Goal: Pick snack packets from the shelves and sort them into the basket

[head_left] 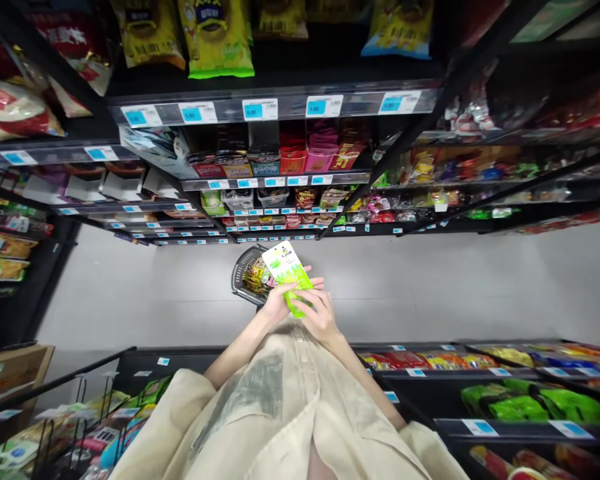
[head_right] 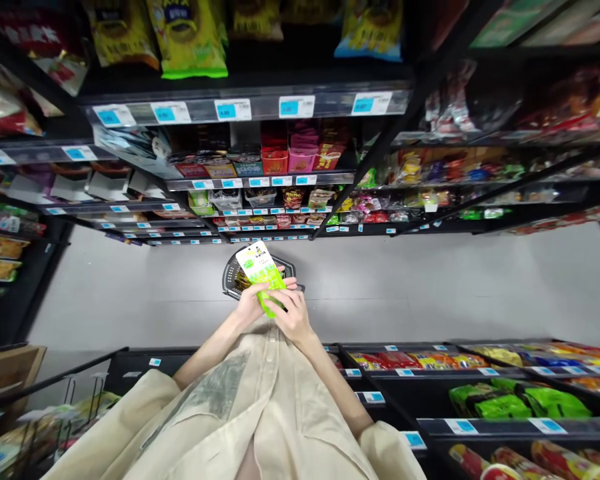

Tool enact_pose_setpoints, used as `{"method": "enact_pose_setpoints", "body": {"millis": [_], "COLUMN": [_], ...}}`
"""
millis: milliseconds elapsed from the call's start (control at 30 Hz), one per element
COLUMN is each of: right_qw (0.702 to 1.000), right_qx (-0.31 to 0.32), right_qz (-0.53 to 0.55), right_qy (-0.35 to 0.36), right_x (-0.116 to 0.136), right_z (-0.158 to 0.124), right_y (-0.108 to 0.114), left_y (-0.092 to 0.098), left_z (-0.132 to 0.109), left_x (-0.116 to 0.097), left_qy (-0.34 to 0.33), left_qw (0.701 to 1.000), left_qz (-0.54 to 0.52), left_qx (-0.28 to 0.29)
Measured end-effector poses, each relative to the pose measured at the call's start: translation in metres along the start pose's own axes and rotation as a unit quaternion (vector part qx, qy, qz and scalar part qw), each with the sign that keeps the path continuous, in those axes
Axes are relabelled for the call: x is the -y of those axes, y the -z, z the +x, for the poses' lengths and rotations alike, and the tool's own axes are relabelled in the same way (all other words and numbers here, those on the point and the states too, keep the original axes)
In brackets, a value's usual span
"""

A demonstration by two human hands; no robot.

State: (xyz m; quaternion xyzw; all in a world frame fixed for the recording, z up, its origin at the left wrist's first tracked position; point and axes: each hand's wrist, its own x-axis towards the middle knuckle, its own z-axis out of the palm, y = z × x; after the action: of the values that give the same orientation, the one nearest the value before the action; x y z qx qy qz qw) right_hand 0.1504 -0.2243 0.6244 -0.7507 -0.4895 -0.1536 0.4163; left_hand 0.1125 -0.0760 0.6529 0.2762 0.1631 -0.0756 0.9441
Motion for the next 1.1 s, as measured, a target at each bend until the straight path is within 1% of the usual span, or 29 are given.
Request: {"method": "enact_pose_setpoints", "body": {"millis": [67, 133, 167, 233, 300, 367, 433, 467, 533, 633, 700, 833, 933, 967, 1000, 1033, 1067, 1100], "right_qw": [0.998, 0.985, 0.970, 0.924, 0.882, 0.862, 0.851, 0.845, 0.837, 0.829, 0.827, 0.824, 0.828, 0.831, 0.834, 0.840, 0.847, 0.854], "right_qx": [-0.034, -0.071, -0.086, -0.099, -0.096, -0.087, -0.069, -0.058, -0.040, -0.031, -0.037, -0.044, -0.012, 0.003, 0.016, 0.037, 0.066, 0.097], "right_qz": [0.032, 0.081, 0.111, 0.163, 0.189, 0.195, 0.201, 0.207, 0.218, 0.220, 0.211, 0.180, 0.169, 0.169, 0.171, 0.168, 0.159, 0.145], "right_qy": [-0.046, -0.137, -0.201, -0.332, -0.420, -0.460, -0.481, -0.489, -0.500, -0.513, -0.520, -0.535, -0.534, -0.529, -0.524, -0.514, -0.503, -0.491], "right_x": [-0.002, -0.005, -0.006, -0.009, -0.010, -0.011, -0.010, -0.008, -0.005, 0.004, 0.013, 0.042, 0.068, 0.075, 0.080, 0.084, 0.086, 0.086], "right_z": [0.000, 0.001, 0.001, 0.004, 0.008, 0.016, 0.025, 0.030, 0.041, 0.059, 0.069, 0.081, 0.086, 0.087, 0.088, 0.089, 0.090, 0.089], "right_y": [0.000, -0.004, -0.006, -0.013, -0.020, -0.030, -0.041, -0.048, -0.065, -0.099, -0.127, -0.193, -0.238, -0.248, -0.257, -0.263, -0.268, -0.271], "left_y": [-0.003, -0.004, -0.004, 0.000, 0.009, 0.023, 0.042, 0.053, 0.077, 0.115, 0.142, 0.195, 0.231, 0.241, 0.250, 0.258, 0.266, 0.272], "left_z": [0.006, 0.012, 0.014, 0.016, 0.016, 0.013, 0.007, 0.003, -0.005, -0.019, -0.027, -0.037, -0.041, -0.043, -0.043, -0.043, -0.042, -0.039], "left_x": [-0.001, -0.001, -0.002, -0.005, -0.013, -0.024, -0.040, -0.048, -0.068, -0.109, -0.146, -0.225, -0.272, -0.285, -0.296, -0.307, -0.317, -0.327], "left_qy": [0.000, -0.023, -0.042, -0.088, -0.140, -0.183, -0.196, -0.195, -0.187, -0.163, -0.117, 0.007, 0.068, 0.071, 0.062, 0.042, 0.015, -0.014], "left_qw": [1.000, 1.000, 0.999, 0.994, 0.983, 0.964, 0.944, 0.935, 0.926, 0.922, 0.924, 0.917, 0.896, 0.882, 0.858, 0.824, 0.782, 0.737], "left_qz": [0.012, 0.012, 0.009, 0.005, 0.008, 0.027, 0.070, 0.097, 0.148, 0.215, 0.268, 0.373, 0.435, 0.464, 0.509, 0.565, 0.623, 0.674], "left_qx": [0.009, -0.006, -0.023, -0.065, -0.119, -0.191, -0.257, -0.279, -0.294, -0.278, -0.246, -0.144, -0.062, -0.037, -0.018, -0.011, -0.016, -0.033]}}
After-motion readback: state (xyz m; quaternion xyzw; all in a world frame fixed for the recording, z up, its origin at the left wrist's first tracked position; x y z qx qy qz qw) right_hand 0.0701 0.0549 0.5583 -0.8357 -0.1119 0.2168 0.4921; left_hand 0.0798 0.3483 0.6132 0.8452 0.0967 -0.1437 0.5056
